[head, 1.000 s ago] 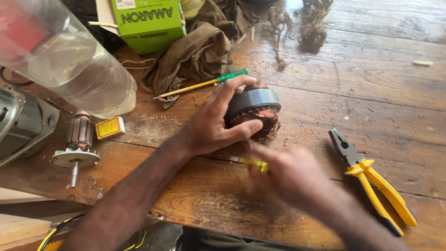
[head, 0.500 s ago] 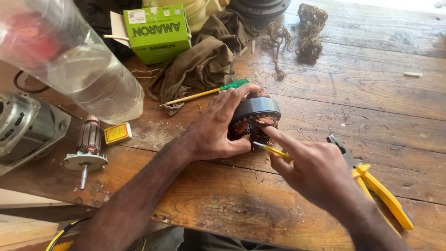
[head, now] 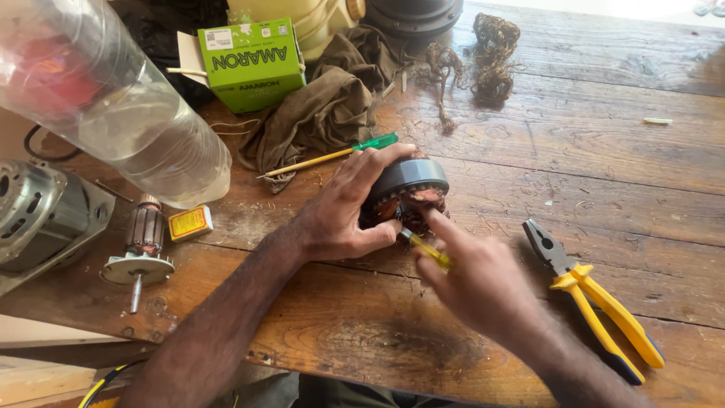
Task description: The person pulls burnt copper windings out of an electric motor stator on a wooden workbench. They hold the stator with one hand while using pliers and a screwdriver to pry and extract clumps of copper wire, working around the ring section by section.
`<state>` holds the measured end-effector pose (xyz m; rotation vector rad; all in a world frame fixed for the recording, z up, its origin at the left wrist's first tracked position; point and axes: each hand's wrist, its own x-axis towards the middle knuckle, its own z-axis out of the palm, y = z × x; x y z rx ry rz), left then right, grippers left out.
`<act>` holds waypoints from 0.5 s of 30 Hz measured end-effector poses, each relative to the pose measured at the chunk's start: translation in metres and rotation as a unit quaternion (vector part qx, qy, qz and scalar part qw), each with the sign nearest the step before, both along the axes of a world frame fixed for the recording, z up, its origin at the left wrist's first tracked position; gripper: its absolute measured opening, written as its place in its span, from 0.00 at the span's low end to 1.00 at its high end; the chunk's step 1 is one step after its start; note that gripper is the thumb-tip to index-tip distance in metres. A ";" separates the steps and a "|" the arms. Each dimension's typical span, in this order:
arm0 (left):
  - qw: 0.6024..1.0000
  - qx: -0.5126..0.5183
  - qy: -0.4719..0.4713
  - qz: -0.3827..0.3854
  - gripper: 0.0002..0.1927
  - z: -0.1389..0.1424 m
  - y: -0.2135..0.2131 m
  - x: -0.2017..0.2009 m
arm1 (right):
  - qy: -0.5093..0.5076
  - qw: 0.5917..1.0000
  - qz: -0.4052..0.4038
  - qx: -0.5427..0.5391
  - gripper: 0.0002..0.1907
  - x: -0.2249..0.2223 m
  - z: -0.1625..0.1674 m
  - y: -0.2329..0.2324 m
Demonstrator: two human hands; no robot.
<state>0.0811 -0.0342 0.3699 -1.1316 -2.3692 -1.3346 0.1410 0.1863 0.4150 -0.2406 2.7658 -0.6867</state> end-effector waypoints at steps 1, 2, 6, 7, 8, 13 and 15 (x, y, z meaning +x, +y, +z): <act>1.000 0.000 0.002 0.001 0.46 -0.001 0.000 0.000 | 0.005 0.999 0.014 -0.031 0.30 0.001 -0.001 0.000; 1.000 0.000 0.004 0.000 0.46 -0.002 0.000 0.000 | 0.010 0.998 0.026 -0.061 0.29 0.002 -0.003 0.000; 0.999 0.010 0.029 0.033 0.38 -0.008 0.003 -0.004 | -0.124 0.967 0.035 -0.218 0.18 0.005 -0.003 0.006; 0.999 0.013 0.025 0.037 0.38 -0.009 0.004 -0.005 | -0.094 0.975 0.085 -0.185 0.18 0.006 -0.002 0.005; 0.999 0.015 0.020 0.042 0.38 -0.011 0.005 -0.006 | -0.065 0.977 0.136 -0.151 0.18 0.008 -0.003 0.004; 0.998 0.023 0.018 0.048 0.37 -0.018 0.005 -0.011 | -0.007 0.952 0.267 0.147 0.31 0.018 -0.019 -0.021; 0.999 0.021 0.012 0.041 0.38 -0.020 0.008 -0.013 | -0.019 0.950 0.276 0.146 0.30 0.015 -0.024 -0.019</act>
